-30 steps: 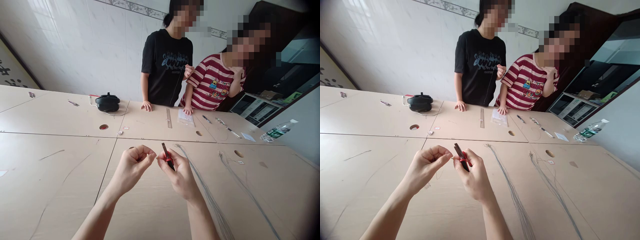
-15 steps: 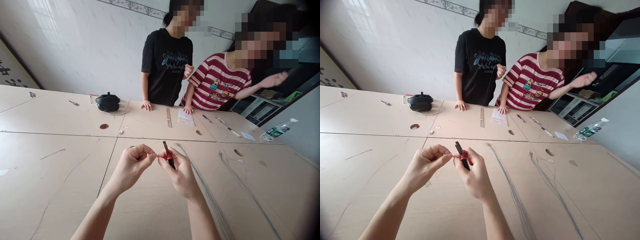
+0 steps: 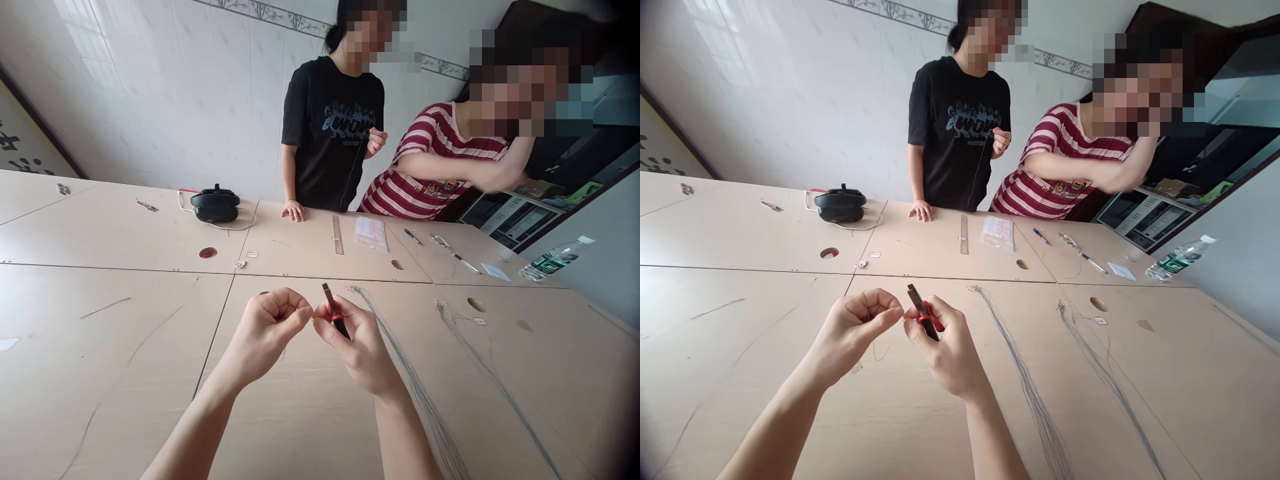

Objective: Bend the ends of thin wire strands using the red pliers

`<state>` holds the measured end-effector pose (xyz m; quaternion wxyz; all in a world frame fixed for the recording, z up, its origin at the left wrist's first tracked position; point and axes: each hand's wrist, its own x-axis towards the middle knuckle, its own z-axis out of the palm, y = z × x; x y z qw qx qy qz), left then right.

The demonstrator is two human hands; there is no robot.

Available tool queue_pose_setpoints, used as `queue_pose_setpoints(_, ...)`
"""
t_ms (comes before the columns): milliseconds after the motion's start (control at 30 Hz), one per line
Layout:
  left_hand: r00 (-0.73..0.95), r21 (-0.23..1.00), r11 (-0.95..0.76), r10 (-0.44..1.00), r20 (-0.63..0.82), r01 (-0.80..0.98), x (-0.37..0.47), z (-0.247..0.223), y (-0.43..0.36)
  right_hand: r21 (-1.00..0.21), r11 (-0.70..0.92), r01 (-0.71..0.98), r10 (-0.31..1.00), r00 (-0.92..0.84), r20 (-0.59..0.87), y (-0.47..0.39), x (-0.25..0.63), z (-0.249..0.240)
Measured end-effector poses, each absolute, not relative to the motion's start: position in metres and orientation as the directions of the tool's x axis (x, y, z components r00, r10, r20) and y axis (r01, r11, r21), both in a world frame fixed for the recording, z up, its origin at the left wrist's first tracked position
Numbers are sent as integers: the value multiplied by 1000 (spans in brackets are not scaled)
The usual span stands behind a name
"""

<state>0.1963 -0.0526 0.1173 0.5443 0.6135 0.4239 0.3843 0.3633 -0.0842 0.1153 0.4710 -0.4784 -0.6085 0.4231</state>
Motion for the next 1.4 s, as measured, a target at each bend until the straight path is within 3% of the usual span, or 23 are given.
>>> queue_pose_setpoints(1400,377,994,-86,925,56,62,194,116,-54,-961,214,177,974,-108,197,-84,364,118)
